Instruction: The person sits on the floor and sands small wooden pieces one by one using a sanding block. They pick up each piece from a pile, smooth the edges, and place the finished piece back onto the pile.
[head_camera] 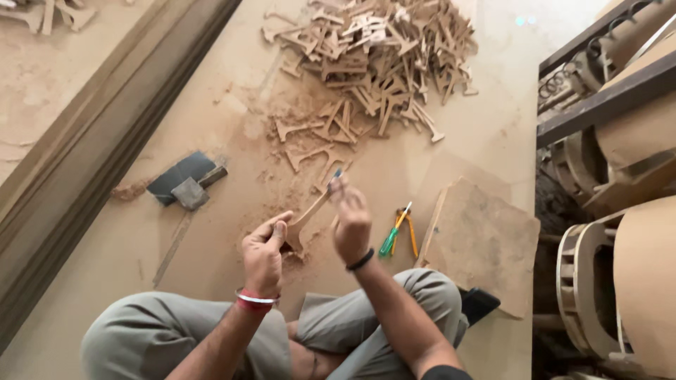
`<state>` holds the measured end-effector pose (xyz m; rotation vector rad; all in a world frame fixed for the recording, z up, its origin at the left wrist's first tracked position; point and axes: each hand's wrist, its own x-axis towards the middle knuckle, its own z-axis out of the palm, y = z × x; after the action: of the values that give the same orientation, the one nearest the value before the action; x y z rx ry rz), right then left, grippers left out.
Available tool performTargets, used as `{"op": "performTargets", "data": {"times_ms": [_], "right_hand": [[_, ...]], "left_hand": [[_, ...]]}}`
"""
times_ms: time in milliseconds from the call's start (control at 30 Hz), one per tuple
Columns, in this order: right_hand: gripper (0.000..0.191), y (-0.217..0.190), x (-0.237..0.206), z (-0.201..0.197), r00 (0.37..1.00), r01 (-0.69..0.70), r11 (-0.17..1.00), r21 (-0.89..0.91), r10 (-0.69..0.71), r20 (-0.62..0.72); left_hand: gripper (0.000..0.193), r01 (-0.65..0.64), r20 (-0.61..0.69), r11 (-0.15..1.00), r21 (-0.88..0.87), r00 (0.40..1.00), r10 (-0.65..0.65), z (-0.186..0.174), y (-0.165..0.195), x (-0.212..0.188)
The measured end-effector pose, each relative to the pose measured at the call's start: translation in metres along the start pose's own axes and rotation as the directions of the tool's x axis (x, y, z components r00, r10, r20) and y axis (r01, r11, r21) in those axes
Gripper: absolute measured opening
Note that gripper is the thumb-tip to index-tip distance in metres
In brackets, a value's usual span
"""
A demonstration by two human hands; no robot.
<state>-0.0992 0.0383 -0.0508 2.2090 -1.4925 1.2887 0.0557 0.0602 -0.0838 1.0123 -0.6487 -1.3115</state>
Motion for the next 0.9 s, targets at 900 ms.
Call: {"op": "performTargets", "data": {"times_ms": [900], "right_hand": [[0.029, 0.02, 0.009, -0.003, 0.994, 0.01, 0.999, -0.043, -0.005, 0.112]], "left_hand": [[0.038, -0.203, 0.101, 0.885, 0.418, 0.979, 0.177, 0.011, 0.023, -0.004]]}}
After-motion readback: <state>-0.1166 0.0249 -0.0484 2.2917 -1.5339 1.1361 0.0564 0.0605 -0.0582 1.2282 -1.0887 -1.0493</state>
